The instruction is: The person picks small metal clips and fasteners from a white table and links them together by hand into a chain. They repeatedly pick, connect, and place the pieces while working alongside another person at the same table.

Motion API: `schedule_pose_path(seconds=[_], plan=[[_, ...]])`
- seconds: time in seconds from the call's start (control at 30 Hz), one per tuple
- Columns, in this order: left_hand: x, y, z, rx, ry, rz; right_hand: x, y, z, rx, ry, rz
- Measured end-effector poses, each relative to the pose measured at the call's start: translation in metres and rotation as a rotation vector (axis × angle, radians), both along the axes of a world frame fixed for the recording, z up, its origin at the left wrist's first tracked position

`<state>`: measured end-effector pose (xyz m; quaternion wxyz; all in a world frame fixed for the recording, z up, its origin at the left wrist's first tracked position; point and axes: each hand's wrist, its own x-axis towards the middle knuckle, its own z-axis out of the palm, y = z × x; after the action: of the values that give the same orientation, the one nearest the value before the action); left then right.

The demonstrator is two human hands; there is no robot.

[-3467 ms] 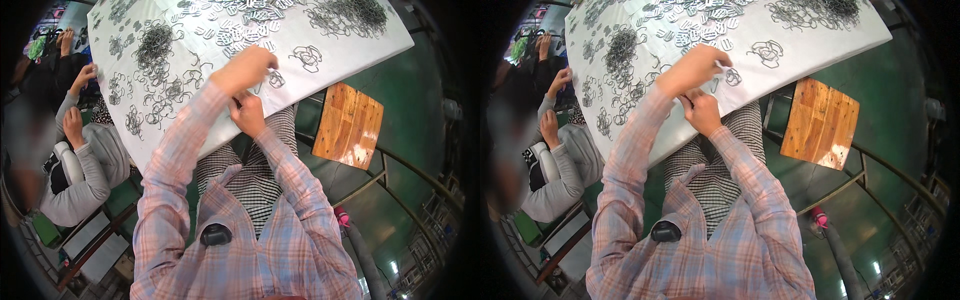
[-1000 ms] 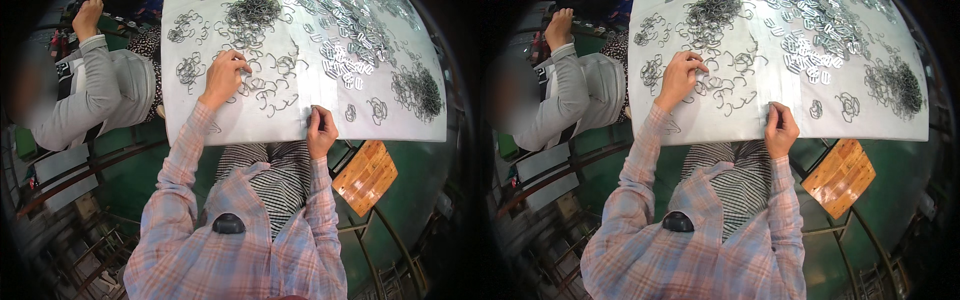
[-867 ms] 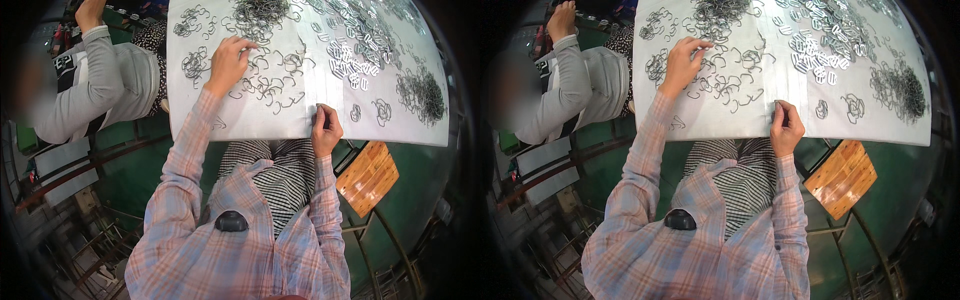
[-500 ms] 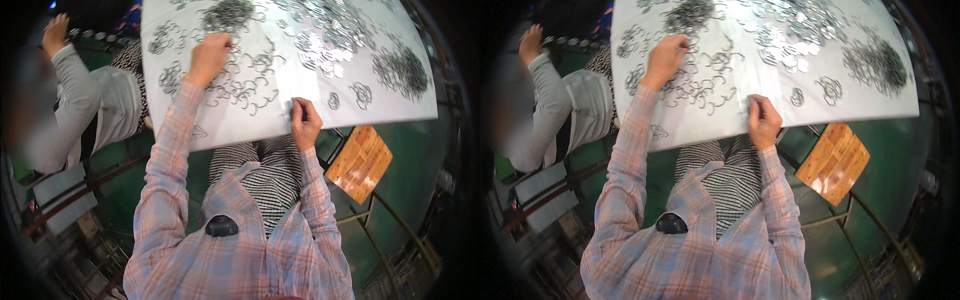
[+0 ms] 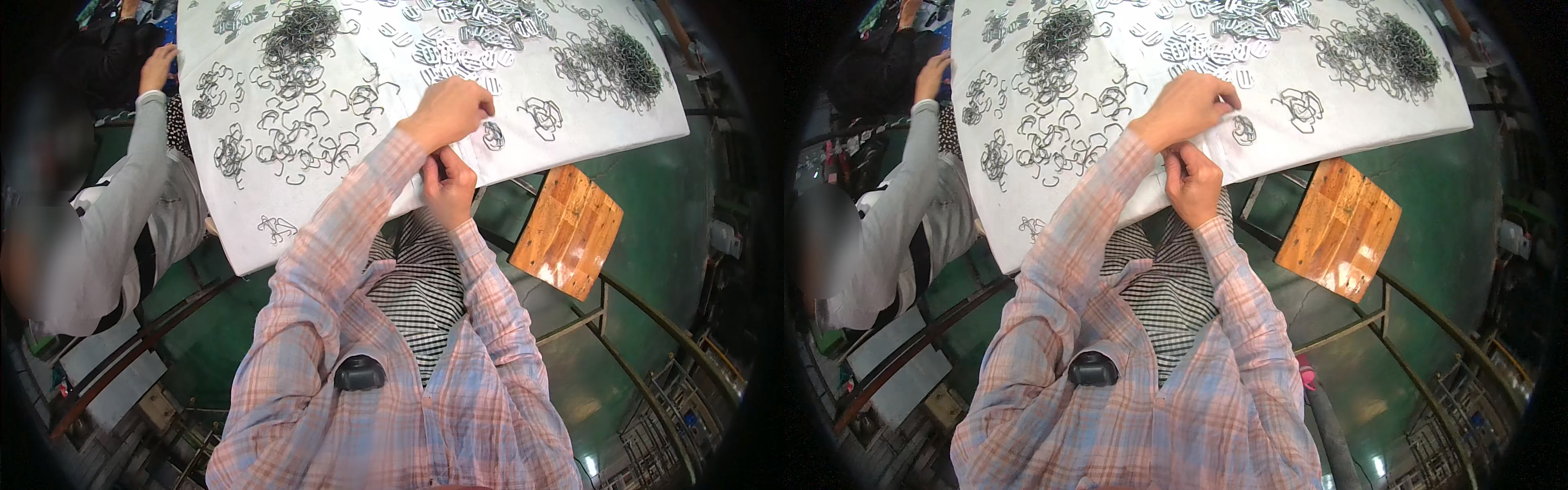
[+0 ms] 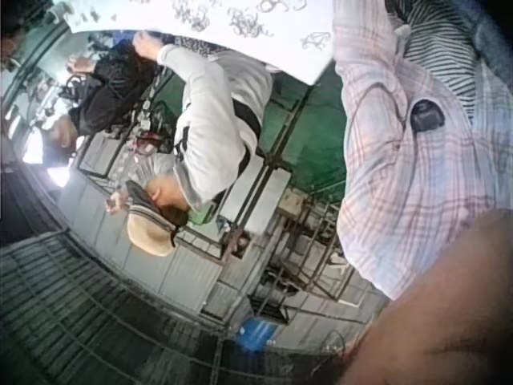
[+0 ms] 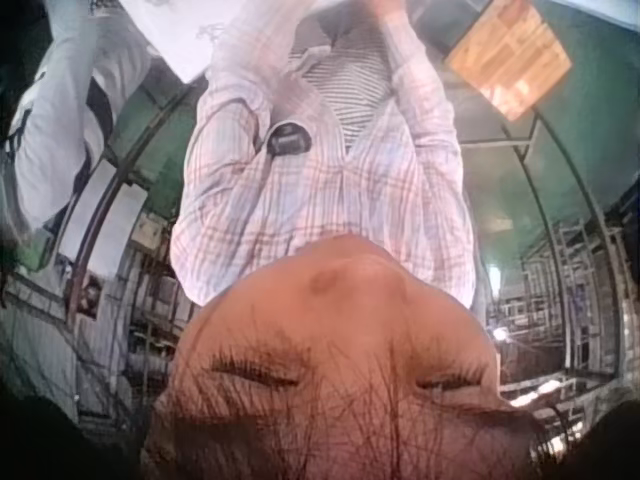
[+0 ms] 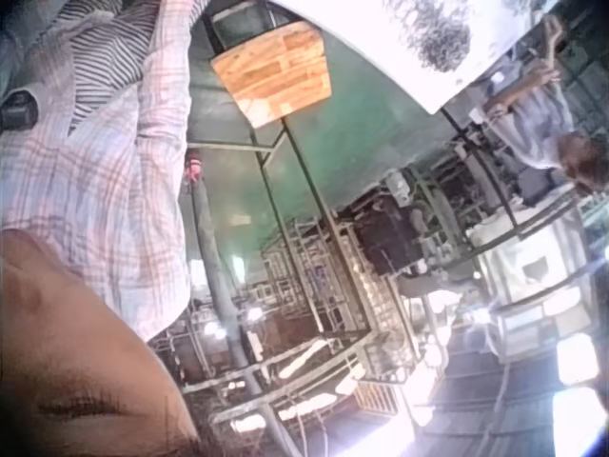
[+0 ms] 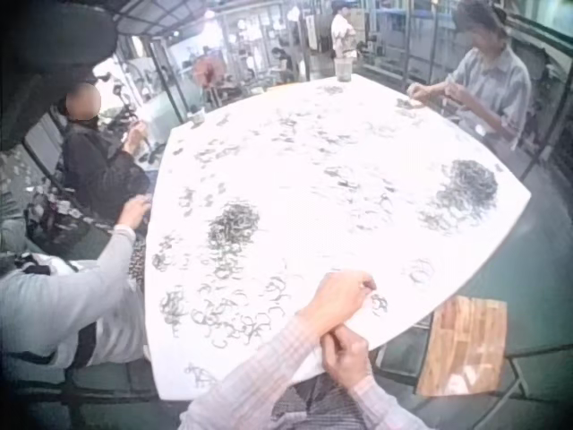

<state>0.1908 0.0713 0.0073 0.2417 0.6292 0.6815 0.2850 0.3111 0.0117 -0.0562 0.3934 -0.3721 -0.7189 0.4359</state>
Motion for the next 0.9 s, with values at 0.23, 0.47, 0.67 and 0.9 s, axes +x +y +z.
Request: schedule_pose_path(seconds=[0.23, 0.47, 0.67, 0.9], plan=[[-0.047, -0.146, -0.009, 0.254, 0.106, 0.558, 0.008, 0.003, 0.005, -0.085, 0.037, 0.101], [-0.026, -0.197, -0.041, -0.131, 0.259, 0.584, 0.003, 0.000, 0.006, -0.045, -0.017, 0.141], [-0.063, -0.210, -0.032, 0.020, 0.354, 0.693, 0.004, 0.002, 0.003, -0.104, -0.025, 0.106], [-0.090, -0.259, -0.011, -0.082, 0.318, 0.674, 0.003, 0.001, -0.004, -0.138, -0.025, 0.058]])
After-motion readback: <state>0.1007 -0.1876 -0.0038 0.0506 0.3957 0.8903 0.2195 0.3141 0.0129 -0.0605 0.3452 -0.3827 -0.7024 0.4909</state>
